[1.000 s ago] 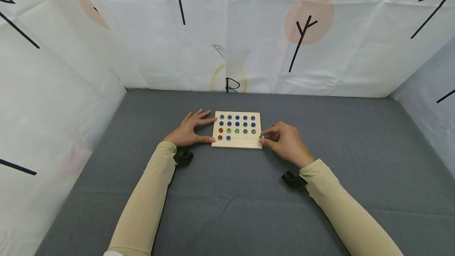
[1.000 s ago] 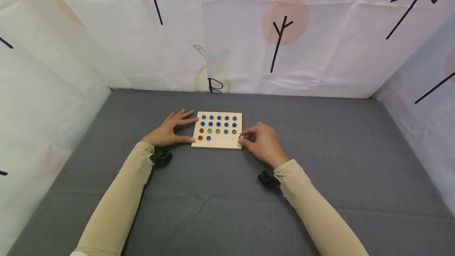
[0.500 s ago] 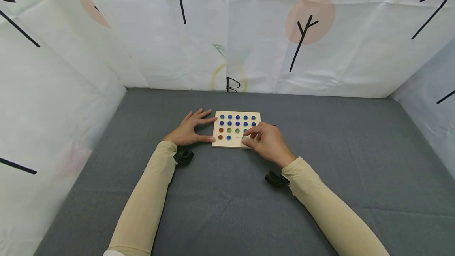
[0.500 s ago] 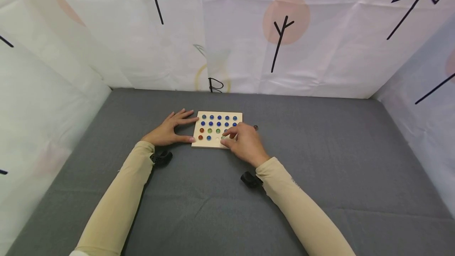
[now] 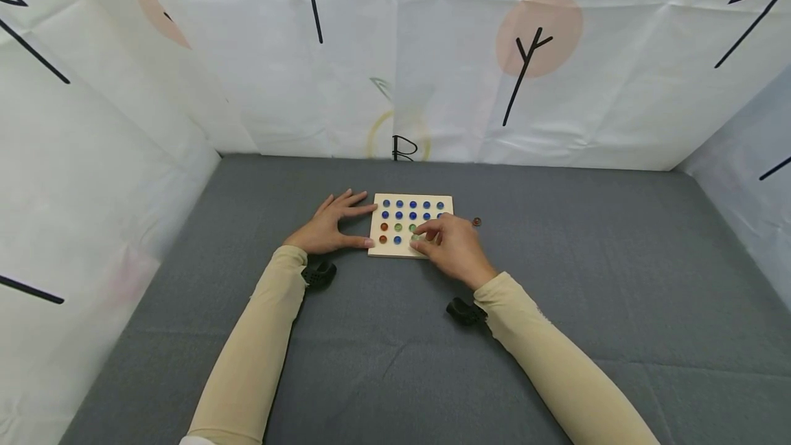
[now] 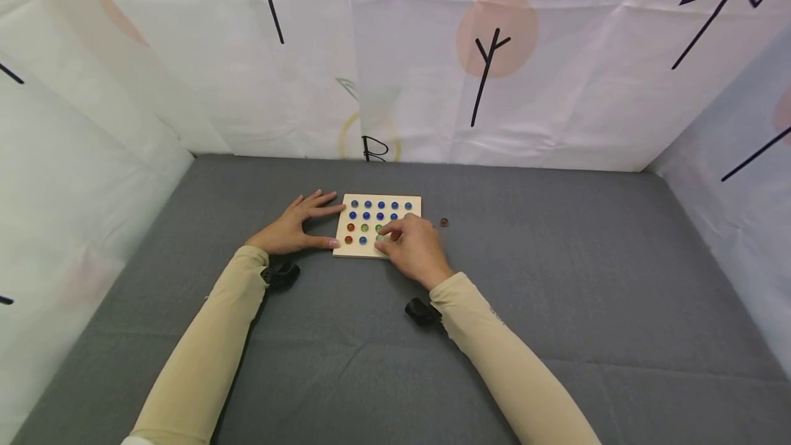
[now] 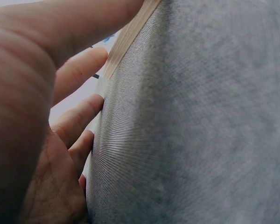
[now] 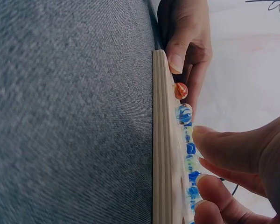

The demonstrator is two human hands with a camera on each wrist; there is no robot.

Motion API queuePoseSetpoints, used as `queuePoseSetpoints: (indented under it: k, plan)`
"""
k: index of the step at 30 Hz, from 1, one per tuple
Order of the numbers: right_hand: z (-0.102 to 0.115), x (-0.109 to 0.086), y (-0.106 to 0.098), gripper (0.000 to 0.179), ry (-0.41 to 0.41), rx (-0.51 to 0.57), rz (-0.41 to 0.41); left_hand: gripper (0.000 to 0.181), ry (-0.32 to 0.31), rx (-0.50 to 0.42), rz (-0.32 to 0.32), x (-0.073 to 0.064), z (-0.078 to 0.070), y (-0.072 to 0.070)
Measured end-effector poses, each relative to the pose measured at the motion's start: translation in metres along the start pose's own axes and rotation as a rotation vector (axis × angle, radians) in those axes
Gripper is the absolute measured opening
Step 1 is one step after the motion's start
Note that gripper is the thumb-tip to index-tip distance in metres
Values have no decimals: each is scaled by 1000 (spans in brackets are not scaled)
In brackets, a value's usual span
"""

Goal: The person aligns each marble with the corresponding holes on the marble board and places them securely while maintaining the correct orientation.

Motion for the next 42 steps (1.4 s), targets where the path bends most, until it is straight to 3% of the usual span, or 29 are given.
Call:
queuePoseSetpoints:
  k: [25, 42]
  plan:
    - [-1, 1, 10, 16, 63, -63, 10, 79, -9, 7, -2, 1, 6, 1]
    - [2, 3, 9, 19, 48, -79, 22, 79, -11, 3, -1, -1, 5, -1]
Point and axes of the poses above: each hand's wrist, its own x-axis towards the middle knuckle, its own y-axis out of the palm, z = x × y, the point moved 10 cm from there along x, towards the middle knuckle, and after that the axes turned 6 degrees about -z, right-handed, at the moved point
